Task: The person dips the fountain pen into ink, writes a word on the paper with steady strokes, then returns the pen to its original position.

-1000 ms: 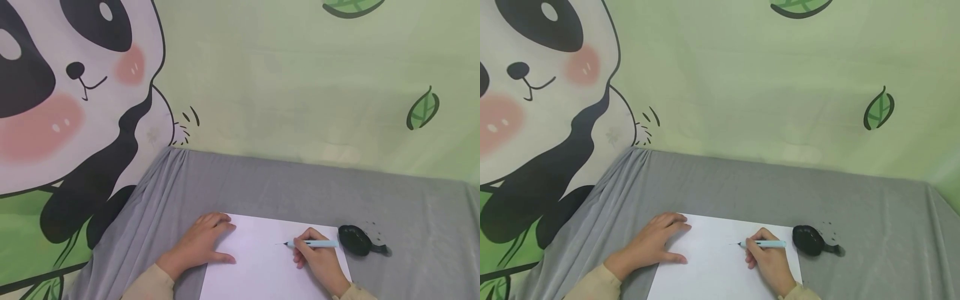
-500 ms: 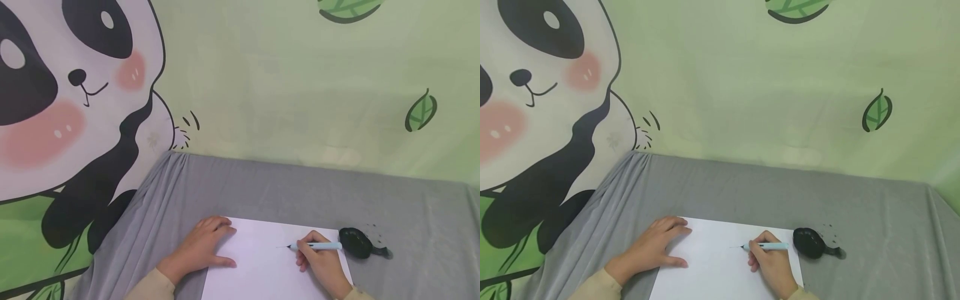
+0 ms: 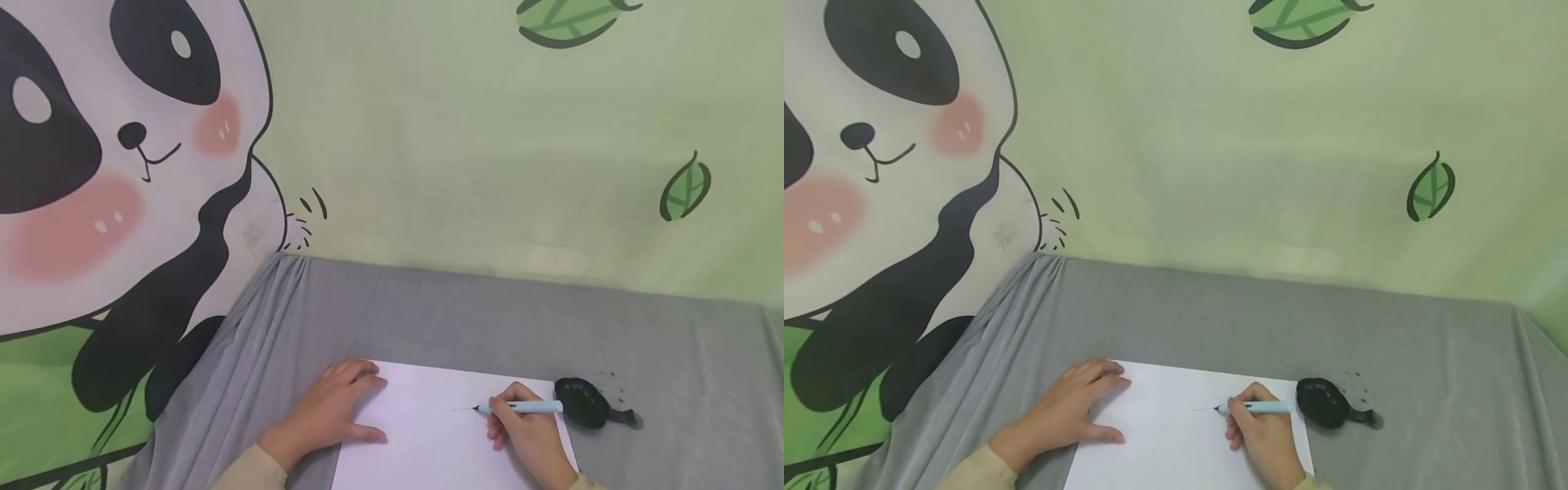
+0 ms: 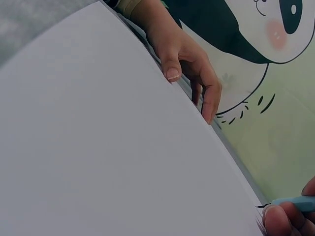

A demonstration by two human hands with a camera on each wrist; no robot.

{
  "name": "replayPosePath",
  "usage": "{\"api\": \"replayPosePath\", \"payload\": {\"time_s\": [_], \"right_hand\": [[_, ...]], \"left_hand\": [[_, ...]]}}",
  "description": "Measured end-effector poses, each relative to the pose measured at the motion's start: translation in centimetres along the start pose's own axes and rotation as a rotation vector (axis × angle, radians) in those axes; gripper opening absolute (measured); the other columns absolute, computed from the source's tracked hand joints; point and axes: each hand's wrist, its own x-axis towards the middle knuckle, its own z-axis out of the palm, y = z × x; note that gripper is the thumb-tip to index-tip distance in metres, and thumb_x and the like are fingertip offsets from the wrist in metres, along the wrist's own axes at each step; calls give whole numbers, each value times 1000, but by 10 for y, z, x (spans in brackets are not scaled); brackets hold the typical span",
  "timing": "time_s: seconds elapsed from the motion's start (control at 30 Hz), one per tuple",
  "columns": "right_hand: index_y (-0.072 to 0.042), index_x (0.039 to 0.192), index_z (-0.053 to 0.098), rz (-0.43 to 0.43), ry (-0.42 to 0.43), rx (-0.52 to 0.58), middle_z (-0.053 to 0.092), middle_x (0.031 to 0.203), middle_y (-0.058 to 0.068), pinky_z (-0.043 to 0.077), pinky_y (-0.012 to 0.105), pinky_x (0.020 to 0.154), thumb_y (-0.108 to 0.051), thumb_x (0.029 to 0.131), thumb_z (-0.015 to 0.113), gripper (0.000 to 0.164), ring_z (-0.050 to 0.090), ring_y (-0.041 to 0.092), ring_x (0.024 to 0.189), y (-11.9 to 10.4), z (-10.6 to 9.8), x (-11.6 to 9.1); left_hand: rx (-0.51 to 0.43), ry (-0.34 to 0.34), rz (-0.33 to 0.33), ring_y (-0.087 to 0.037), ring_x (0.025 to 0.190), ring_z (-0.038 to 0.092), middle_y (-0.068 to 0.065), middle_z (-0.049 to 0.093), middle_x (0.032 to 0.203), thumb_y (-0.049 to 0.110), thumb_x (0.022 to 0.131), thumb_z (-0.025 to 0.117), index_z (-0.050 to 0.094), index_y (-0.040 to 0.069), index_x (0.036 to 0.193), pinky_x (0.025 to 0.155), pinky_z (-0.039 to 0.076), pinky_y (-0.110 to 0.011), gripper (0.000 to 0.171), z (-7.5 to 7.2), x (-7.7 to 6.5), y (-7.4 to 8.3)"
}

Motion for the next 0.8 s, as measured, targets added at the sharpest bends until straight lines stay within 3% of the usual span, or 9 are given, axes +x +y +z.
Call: {"api": "replayPosePath", "payload": {"time_s": [0.8], "right_hand": [[3, 85, 51, 81, 32, -30, 61, 65, 8, 51, 27, 45, -5, 92, 55, 12, 57, 14, 48, -5, -1, 1]], "left_hand": [[-5, 21, 2, -20, 118, 53, 0, 58, 123, 64, 65, 73, 64, 20, 117, 100, 43, -41, 69, 1, -1, 0]]}}
